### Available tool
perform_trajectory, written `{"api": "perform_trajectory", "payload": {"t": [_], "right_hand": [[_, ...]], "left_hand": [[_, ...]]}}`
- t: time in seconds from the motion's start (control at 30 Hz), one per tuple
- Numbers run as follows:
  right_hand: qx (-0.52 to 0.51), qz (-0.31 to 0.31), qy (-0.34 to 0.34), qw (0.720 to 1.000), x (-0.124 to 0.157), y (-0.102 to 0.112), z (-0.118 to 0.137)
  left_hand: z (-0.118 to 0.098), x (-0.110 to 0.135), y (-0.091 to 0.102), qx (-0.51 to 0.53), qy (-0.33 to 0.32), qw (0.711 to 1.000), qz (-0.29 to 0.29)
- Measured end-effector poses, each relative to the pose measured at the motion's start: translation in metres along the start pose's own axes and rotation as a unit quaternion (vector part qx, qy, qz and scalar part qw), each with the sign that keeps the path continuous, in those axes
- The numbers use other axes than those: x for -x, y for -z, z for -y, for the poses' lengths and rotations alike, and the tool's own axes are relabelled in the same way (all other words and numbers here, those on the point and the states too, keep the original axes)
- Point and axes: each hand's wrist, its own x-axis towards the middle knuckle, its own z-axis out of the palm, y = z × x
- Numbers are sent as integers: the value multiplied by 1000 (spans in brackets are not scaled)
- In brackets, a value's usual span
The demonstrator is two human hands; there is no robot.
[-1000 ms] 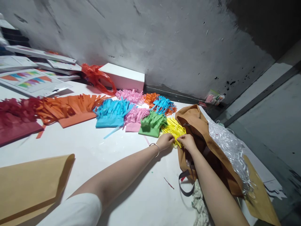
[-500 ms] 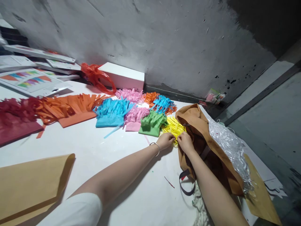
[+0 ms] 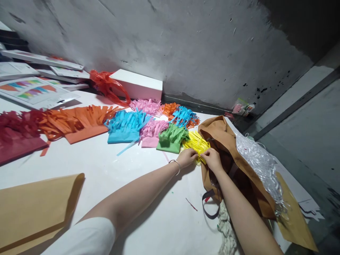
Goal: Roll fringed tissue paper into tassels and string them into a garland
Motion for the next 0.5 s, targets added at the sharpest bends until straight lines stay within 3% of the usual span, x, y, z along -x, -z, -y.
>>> {"api": "perform_trajectory", "payload": {"t": [0.2, 0.33, 0.43, 0.5], "right_hand": [[-72, -3, -21, 997, 5, -2, -11], [-63, -56, -11, 996, 13, 6, -9], [-39, -120, 16, 992, 23, 13, -2], [-28, -152, 38, 987, 30, 17, 4]], "left_hand": [[2, -1, -2, -11, 8, 1000, -24], [-2, 0, -2, -35, 6, 998, -46], [-11, 4, 0, -57, -30, 995, -76], [-21, 8, 1, -68, -89, 991, -77]]}}
